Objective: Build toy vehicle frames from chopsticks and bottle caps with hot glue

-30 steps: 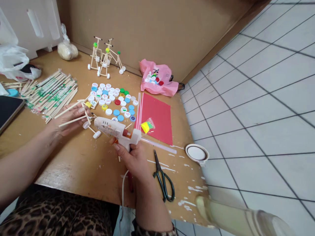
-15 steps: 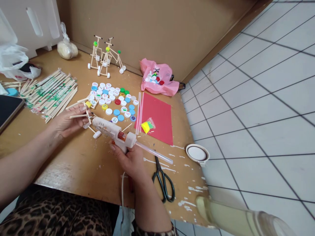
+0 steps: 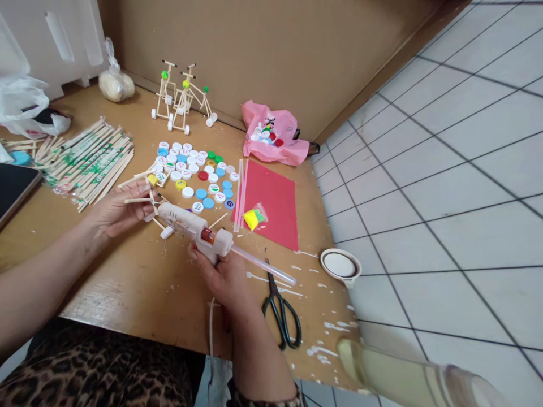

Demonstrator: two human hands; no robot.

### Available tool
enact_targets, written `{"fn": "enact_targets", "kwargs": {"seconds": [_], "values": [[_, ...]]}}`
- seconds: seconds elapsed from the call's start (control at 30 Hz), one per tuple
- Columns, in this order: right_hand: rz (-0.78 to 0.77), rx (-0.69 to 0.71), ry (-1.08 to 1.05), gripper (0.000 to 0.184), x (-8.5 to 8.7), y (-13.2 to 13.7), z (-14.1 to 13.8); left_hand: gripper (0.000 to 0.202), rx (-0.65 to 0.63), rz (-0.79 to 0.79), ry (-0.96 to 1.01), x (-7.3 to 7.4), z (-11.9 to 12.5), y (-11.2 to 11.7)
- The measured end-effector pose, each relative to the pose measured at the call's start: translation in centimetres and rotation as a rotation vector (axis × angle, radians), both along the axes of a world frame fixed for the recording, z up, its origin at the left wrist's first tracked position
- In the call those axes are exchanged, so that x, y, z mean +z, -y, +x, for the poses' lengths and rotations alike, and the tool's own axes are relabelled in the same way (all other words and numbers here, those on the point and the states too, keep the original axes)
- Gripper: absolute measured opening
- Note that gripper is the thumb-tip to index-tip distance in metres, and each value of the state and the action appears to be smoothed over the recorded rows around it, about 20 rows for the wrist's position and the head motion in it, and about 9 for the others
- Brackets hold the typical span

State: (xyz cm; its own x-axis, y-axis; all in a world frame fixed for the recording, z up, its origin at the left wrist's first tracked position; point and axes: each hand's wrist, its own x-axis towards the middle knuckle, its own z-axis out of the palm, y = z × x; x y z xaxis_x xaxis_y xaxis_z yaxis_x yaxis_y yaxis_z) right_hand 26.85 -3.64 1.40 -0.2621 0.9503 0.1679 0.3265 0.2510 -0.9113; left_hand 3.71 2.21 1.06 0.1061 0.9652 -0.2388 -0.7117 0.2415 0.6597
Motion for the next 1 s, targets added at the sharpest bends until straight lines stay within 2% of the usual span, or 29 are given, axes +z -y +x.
{"fn": "enact_targets", "kwargs": {"seconds": [0.43,1.0], "values": [[0.008,0.002,0.019,0.02,-0.4,-0.1,0.47,0.019,-0.025,-0.013,-0.009,-0.27,-0.24,0.02],[0.013,-0.026,0.039,0.018,0.32,-0.1,0.09,0.021,-0.022,-0.031,-0.019,-0.15,-0.26,-0.02]]}}
